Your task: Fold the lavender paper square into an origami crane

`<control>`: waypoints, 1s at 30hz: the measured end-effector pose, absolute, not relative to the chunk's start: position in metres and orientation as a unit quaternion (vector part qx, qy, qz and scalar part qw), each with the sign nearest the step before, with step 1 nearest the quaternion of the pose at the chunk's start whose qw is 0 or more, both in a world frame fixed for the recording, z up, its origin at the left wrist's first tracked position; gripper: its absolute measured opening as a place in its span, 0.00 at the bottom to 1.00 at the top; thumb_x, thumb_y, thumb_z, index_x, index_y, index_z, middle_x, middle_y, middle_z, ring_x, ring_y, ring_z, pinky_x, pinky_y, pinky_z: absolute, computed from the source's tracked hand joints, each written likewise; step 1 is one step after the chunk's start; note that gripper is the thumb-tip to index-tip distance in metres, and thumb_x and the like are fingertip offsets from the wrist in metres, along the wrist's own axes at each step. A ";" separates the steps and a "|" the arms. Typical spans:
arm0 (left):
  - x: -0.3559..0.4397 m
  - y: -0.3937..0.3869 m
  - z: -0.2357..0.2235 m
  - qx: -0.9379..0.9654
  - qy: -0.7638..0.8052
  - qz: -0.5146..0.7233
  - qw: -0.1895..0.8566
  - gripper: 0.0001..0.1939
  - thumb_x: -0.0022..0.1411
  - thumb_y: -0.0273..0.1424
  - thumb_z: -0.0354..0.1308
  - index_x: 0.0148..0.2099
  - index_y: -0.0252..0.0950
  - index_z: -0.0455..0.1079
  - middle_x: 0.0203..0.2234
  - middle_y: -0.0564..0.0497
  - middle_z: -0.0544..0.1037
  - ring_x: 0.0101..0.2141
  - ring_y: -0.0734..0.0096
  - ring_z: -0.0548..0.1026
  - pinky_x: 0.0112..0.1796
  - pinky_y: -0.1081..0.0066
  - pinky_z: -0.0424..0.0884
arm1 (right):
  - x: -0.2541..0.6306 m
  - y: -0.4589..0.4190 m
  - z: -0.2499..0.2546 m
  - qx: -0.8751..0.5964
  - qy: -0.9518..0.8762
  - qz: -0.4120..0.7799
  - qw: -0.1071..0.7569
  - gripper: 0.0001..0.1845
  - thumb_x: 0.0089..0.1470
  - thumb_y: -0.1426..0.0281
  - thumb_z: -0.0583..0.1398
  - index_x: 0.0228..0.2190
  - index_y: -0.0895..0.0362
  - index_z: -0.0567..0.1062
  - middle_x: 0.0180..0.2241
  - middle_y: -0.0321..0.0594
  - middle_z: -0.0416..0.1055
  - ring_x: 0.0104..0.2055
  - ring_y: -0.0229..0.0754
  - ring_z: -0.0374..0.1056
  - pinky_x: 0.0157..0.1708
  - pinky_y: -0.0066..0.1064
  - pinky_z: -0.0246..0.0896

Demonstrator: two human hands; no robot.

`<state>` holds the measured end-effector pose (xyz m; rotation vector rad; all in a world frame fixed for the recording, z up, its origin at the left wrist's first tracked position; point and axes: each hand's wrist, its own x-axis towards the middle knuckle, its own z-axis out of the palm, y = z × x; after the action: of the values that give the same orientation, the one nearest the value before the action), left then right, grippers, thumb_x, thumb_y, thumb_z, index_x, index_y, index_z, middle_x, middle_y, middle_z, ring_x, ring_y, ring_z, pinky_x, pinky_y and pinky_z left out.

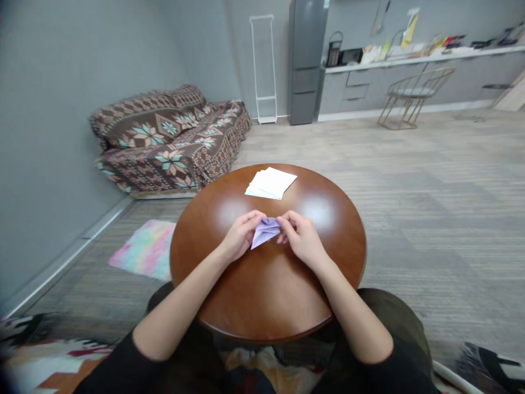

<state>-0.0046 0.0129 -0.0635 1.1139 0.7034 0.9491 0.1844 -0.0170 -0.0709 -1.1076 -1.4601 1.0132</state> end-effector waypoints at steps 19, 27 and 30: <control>-0.003 0.012 -0.063 0.615 0.365 0.430 0.550 0.19 0.53 0.43 0.72 0.33 0.33 0.71 0.29 0.50 0.79 0.31 0.69 0.78 0.37 0.70 0.72 | 0.184 -0.018 -0.071 -0.481 -0.627 0.387 0.475 0.19 0.60 0.54 0.63 0.27 0.55 0.72 0.24 0.37 0.73 0.24 0.41 0.70 0.25 0.33 0.68; -0.004 0.014 -0.065 0.580 0.374 0.455 0.562 0.19 0.51 0.39 0.74 0.39 0.33 0.74 0.27 0.50 0.82 0.30 0.67 0.80 0.37 0.69 0.72 | 0.183 -0.017 -0.069 -0.458 -0.577 0.453 0.502 0.19 0.54 0.54 0.68 0.37 0.55 0.74 0.27 0.36 0.74 0.27 0.42 0.71 0.27 0.34 0.69; -0.004 0.014 -0.066 0.576 0.367 0.454 0.571 0.18 0.51 0.39 0.74 0.39 0.32 0.77 0.30 0.47 0.83 0.31 0.65 0.80 0.38 0.68 0.73 | 0.184 -0.017 -0.069 -0.445 -0.608 0.465 0.464 0.18 0.57 0.54 0.66 0.34 0.56 0.76 0.31 0.40 0.77 0.32 0.44 0.72 0.31 0.34 0.69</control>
<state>-0.0043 0.0142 -0.0659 1.3521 0.8619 1.0656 0.1838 -0.0172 -0.0692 -1.0943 -1.4939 1.1422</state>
